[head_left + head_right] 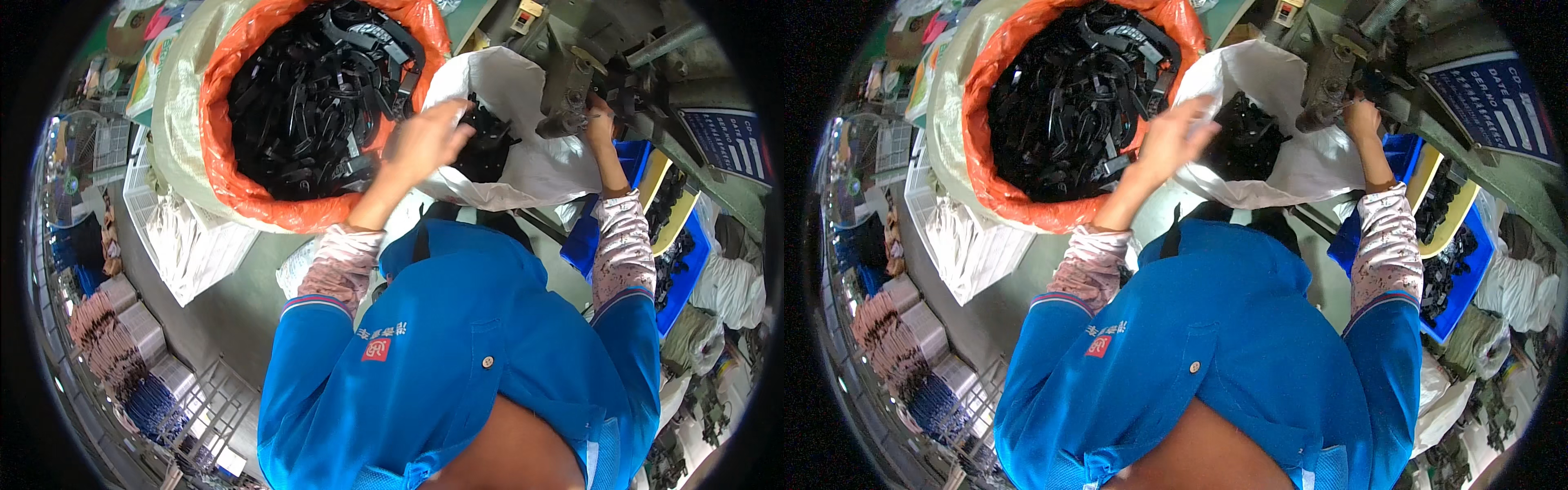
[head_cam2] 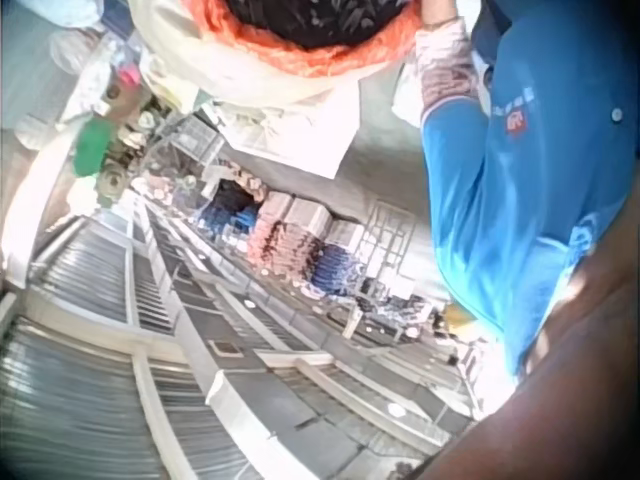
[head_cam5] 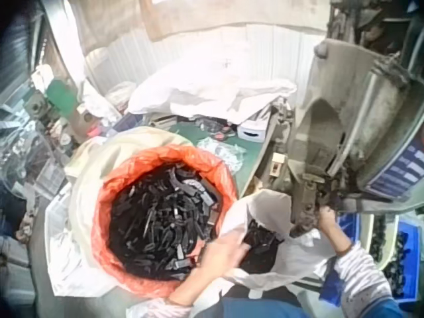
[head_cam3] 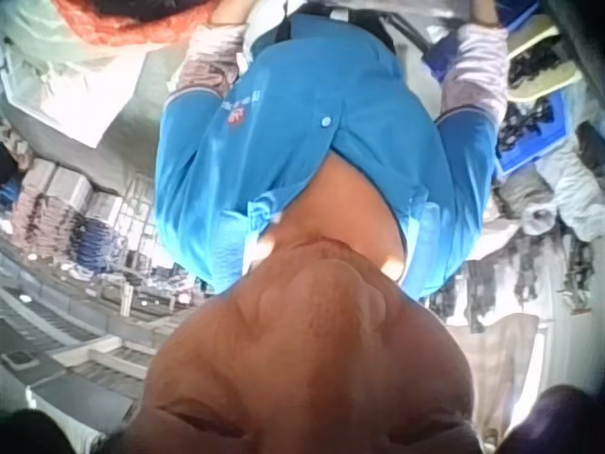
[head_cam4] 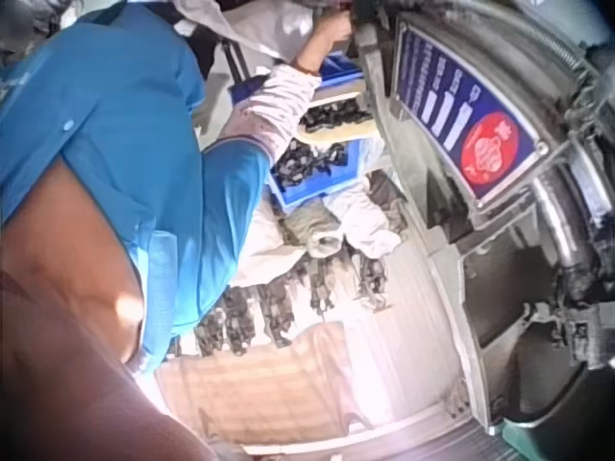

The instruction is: The person repeatedly picks small black plastic parts from a blue bin, attaches a spring to each part by hand, and places the assembled units into a white bag. The cycle continues with consistent hand movements and no visible tool use.

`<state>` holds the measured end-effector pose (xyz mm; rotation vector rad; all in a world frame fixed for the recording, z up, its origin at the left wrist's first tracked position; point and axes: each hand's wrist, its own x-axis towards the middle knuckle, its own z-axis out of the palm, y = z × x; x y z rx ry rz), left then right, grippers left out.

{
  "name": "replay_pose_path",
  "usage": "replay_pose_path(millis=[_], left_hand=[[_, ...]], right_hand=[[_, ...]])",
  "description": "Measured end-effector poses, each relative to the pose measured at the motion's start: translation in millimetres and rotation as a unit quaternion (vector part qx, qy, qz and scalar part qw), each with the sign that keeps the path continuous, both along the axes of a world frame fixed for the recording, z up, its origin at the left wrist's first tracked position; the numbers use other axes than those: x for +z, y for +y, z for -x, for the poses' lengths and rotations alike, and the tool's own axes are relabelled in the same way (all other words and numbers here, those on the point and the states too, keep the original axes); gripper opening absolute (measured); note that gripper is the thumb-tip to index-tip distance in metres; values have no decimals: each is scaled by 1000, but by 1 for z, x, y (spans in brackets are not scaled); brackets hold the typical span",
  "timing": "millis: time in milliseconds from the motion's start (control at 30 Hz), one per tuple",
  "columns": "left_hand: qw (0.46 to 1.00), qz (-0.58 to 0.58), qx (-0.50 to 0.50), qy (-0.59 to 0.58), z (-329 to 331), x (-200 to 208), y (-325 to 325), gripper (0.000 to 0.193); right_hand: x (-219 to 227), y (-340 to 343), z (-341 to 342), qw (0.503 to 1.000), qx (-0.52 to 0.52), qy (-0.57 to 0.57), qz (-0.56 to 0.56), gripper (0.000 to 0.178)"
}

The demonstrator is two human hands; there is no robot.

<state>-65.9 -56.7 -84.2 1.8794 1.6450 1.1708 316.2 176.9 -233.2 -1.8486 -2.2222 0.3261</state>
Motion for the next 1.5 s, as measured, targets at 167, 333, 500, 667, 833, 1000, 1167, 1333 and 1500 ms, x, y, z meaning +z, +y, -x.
replay_pose_path(millis=[167, 333, 500, 667, 833, 1000, 1167, 1333, 1500], left_hand=[[959, 146, 237, -43, 89, -35, 0, 27], [931, 273, 152, 188, 82, -51, 51, 49], [911, 294, 236, 168, 84, -68, 46, 53], [958, 139, 246, -55, 96, -77, 17, 38], [870, 205, 225, -388, 108, -54, -8, 28], [737, 160, 96, -650, 102, -14, -35, 28], [636, 122, 12, -762, 67, 2, -53, 34], [617, 165, -49, -768, 10, 18, -50, 47], [644, 191, -96, -735, -29, 20, -59, 41]], right_hand=[[52, -22, 48, 998, -48, -22, 45, 40], [73, -38, 48, 983, 16, -132, -127, 44], [181, -124, 87, 891, -44, 453, 3, 19], [200, -159, 101, 878, 25, 460, -132, 9], [198, -155, 102, 893, 82, 378, -231, 11], [206, -153, 106, 889, 79, 376, -248, 9], [206, -160, 110, 887, 64, 393, -234, 9], [202, -154, 106, 880, 45, 445, -160, 12], [187, -151, 122, 624, -14, 773, 114, 23]])
